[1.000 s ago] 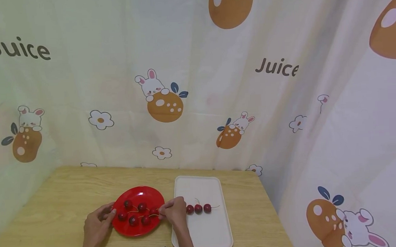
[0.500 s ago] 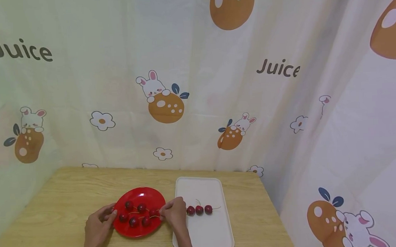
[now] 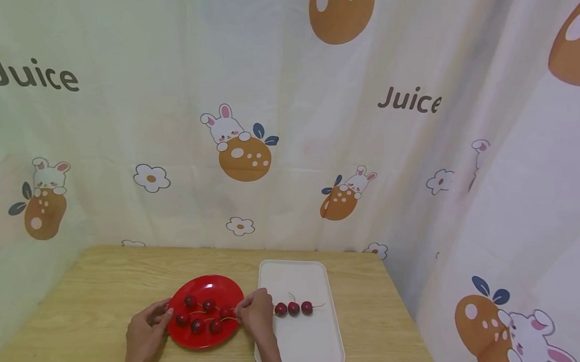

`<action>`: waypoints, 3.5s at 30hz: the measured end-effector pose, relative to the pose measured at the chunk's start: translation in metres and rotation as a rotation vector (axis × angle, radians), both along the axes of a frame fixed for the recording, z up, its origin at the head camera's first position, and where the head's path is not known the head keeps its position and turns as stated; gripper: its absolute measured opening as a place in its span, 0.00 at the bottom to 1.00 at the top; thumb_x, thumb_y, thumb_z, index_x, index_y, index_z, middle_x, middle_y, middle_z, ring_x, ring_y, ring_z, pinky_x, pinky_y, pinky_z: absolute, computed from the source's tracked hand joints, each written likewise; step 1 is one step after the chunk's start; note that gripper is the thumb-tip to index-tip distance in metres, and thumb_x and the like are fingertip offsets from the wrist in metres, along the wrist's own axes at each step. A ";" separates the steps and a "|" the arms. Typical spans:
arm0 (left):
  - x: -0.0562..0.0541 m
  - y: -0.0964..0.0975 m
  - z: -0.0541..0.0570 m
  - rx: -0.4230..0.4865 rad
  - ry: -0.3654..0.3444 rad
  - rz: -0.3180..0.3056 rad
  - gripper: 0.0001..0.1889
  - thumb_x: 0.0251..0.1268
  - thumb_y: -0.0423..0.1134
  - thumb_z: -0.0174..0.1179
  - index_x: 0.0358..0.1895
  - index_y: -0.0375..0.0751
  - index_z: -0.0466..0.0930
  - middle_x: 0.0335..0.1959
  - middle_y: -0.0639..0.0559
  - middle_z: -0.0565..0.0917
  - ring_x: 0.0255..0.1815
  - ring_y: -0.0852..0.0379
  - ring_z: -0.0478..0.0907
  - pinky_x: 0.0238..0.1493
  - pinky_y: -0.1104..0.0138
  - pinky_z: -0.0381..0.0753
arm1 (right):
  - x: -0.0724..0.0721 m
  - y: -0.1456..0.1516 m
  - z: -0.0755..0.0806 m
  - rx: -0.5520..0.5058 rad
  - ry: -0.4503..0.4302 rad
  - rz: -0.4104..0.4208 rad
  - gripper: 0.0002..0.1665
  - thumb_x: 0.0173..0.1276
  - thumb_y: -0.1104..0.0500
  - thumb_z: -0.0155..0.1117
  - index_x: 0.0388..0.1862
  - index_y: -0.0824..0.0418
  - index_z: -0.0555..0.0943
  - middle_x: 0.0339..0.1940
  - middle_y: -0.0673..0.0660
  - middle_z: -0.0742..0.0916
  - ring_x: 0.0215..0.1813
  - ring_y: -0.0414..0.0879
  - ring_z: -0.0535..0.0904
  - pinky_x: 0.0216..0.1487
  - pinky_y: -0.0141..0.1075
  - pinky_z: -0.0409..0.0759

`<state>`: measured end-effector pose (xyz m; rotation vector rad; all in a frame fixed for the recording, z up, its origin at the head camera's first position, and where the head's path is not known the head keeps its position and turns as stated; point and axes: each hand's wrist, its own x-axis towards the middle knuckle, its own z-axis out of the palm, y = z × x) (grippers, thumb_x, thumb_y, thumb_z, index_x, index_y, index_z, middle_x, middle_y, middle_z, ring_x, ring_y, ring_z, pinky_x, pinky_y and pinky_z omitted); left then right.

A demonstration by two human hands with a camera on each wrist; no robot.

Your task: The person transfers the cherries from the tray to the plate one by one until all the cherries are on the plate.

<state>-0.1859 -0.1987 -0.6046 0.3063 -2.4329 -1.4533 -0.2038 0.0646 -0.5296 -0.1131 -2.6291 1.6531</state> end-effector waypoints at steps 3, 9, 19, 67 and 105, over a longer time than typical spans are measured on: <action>-0.001 0.000 0.000 0.003 -0.008 -0.006 0.18 0.77 0.37 0.68 0.66 0.39 0.87 0.55 0.39 0.93 0.40 0.60 0.90 0.46 0.73 0.79 | 0.000 0.001 0.002 0.018 0.017 0.006 0.05 0.61 0.76 0.78 0.27 0.70 0.91 0.19 0.57 0.89 0.20 0.43 0.86 0.25 0.31 0.84; -0.002 0.000 -0.001 -0.001 0.000 0.004 0.18 0.76 0.37 0.69 0.65 0.40 0.88 0.54 0.40 0.93 0.40 0.63 0.90 0.48 0.72 0.79 | 0.000 0.003 0.003 0.050 0.054 0.002 0.06 0.60 0.75 0.78 0.26 0.69 0.91 0.19 0.57 0.90 0.20 0.43 0.86 0.25 0.30 0.82; -0.001 0.000 0.001 0.011 0.004 0.002 0.18 0.77 0.36 0.68 0.65 0.40 0.88 0.53 0.40 0.93 0.39 0.65 0.89 0.48 0.73 0.78 | -0.001 0.008 0.003 0.054 0.055 0.008 0.04 0.61 0.73 0.79 0.27 0.71 0.91 0.19 0.58 0.89 0.22 0.49 0.88 0.25 0.31 0.82; -0.004 -0.001 0.002 0.018 -0.011 -0.001 0.19 0.78 0.38 0.67 0.67 0.39 0.87 0.54 0.39 0.93 0.38 0.69 0.87 0.44 0.77 0.78 | 0.001 0.086 0.017 -0.192 0.059 -0.245 0.12 0.73 0.65 0.75 0.39 0.78 0.90 0.28 0.68 0.93 0.23 0.44 0.90 0.30 0.33 0.87; -0.002 0.002 0.003 0.010 -0.084 -0.008 0.20 0.79 0.39 0.67 0.69 0.41 0.85 0.59 0.37 0.91 0.44 0.62 0.87 0.45 0.75 0.76 | 0.006 0.152 -0.013 -0.285 0.164 -0.721 0.10 0.72 0.67 0.73 0.43 0.77 0.90 0.27 0.65 0.92 0.24 0.45 0.87 0.25 0.26 0.74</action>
